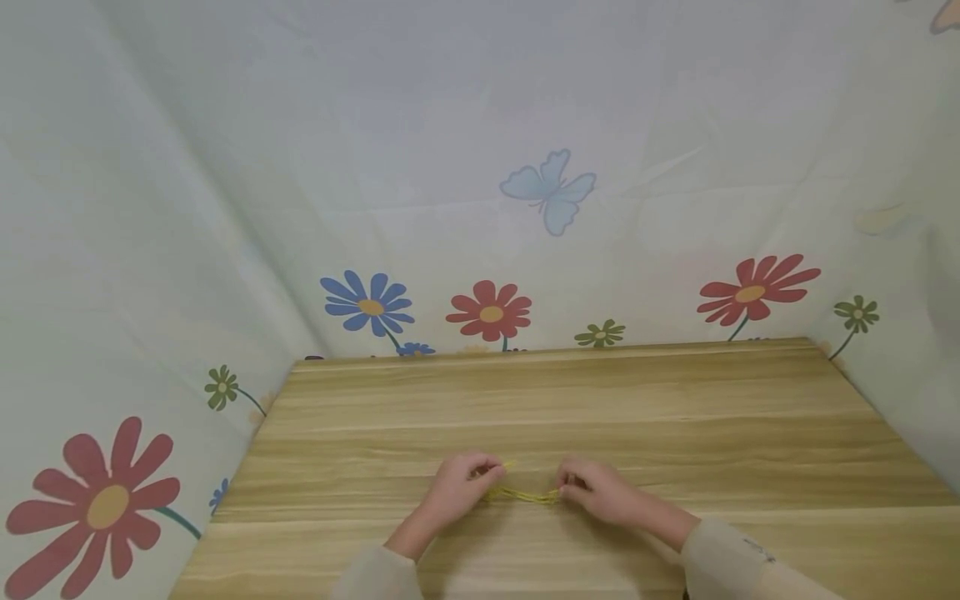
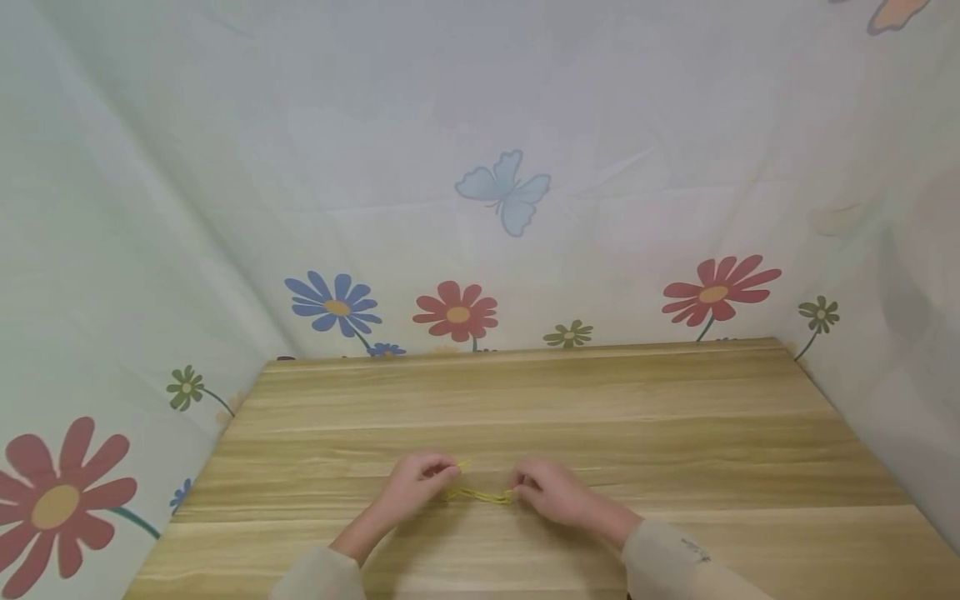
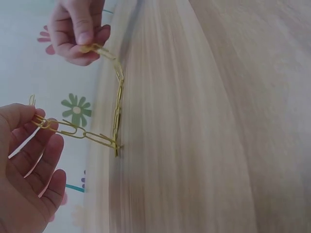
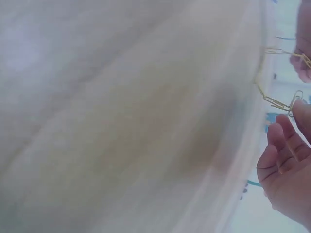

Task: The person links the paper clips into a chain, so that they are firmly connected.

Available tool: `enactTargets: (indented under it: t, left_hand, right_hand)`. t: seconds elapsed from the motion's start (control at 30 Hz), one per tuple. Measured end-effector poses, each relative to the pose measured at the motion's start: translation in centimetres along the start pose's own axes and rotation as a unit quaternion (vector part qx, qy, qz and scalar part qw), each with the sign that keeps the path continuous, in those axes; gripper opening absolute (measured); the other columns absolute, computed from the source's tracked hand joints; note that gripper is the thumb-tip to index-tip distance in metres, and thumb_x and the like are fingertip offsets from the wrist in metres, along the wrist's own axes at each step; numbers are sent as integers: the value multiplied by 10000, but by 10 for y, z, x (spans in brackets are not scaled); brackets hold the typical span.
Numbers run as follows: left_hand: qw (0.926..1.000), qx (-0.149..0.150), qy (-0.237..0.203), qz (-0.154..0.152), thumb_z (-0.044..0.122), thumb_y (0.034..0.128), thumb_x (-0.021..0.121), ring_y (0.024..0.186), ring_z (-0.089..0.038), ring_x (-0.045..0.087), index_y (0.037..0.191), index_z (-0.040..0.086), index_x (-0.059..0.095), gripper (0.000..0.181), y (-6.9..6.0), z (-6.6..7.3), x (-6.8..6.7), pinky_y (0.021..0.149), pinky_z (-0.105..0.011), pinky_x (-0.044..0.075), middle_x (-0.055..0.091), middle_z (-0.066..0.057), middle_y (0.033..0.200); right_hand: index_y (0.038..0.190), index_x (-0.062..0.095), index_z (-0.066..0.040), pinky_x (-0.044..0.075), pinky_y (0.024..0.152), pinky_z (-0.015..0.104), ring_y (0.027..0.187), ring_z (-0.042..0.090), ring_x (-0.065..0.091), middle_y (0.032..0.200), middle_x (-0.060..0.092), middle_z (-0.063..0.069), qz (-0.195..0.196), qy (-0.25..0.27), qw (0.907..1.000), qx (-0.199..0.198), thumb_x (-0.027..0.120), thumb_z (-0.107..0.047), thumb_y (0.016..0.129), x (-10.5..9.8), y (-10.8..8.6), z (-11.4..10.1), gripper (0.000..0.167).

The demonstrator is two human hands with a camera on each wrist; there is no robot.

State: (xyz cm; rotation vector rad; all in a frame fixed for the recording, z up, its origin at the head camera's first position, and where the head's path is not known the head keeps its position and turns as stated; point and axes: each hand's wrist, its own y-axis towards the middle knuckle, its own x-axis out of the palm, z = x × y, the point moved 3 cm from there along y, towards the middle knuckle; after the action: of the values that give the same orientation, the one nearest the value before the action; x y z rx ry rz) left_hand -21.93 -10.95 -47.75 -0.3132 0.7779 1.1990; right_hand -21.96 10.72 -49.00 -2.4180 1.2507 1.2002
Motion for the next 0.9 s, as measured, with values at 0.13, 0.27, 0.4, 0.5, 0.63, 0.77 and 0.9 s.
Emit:
enactTargets:
  t: [0.13,0.27,0.4,0.5,0.63,0.77,0.9]
  left_hand:
    - [9999,-83,-86,-42,291,869,538,800,-103,575,924,93,666,242,3,5,4,701,-231,451,668,0,881]
    - [9998,-106,-122,-108,314,869,531,797,-90,572,922,106,664,252,6,9,8,699,-226,448,667,8,881]
    - [9998,-53,-157,-120,317,867,534,779,-73,562,919,107,666,253,9,13,13,686,-211,441,668,6,876]
    - [9997,-17,-208,-112,295,864,544,772,-67,560,921,97,668,240,11,16,17,680,-202,440,669,0,874]
    - [9995,23,-285,-108,271,857,557,773,-63,559,915,90,670,222,13,19,22,678,-193,434,668,-1,868]
    - [9991,109,-394,-111,261,848,567,762,-62,559,901,92,674,206,13,23,26,661,-180,432,666,-10,859]
    - [9985,224,-489,-128,251,846,573,757,-59,563,894,85,674,200,14,25,30,653,-170,435,666,-19,852]
  right_hand:
    - [815,567,-60,397,530,179,617,-11,422,749,574,48,145,542,9977,371,551,-104,849,-8,1,-1,58]
    - [839,578,-34,391,519,185,599,-14,412,757,587,85,230,749,9952,581,538,-113,862,-15,2,-3,91]
    - [861,589,-26,417,545,200,638,23,457,782,599,110,270,1025,9919,702,538,-142,866,-21,3,-6,128]
    - [898,592,-12,462,573,252,674,81,507,819,601,149,213,1364,9864,897,523,-154,877,-23,3,-6,159]
    - [929,593,6,485,575,307,655,116,519,830,591,193,155,1657,9808,1018,503,-146,890,-24,2,-5,181]
    - [933,599,18,478,557,292,621,99,504,821,588,209,158,1736,9796,1001,508,-145,887,-26,2,-6,192]
    - [956,592,46,472,562,273,630,102,512,828,585,228,165,1886,9759,1082,517,-158,883,-28,2,-7,228]
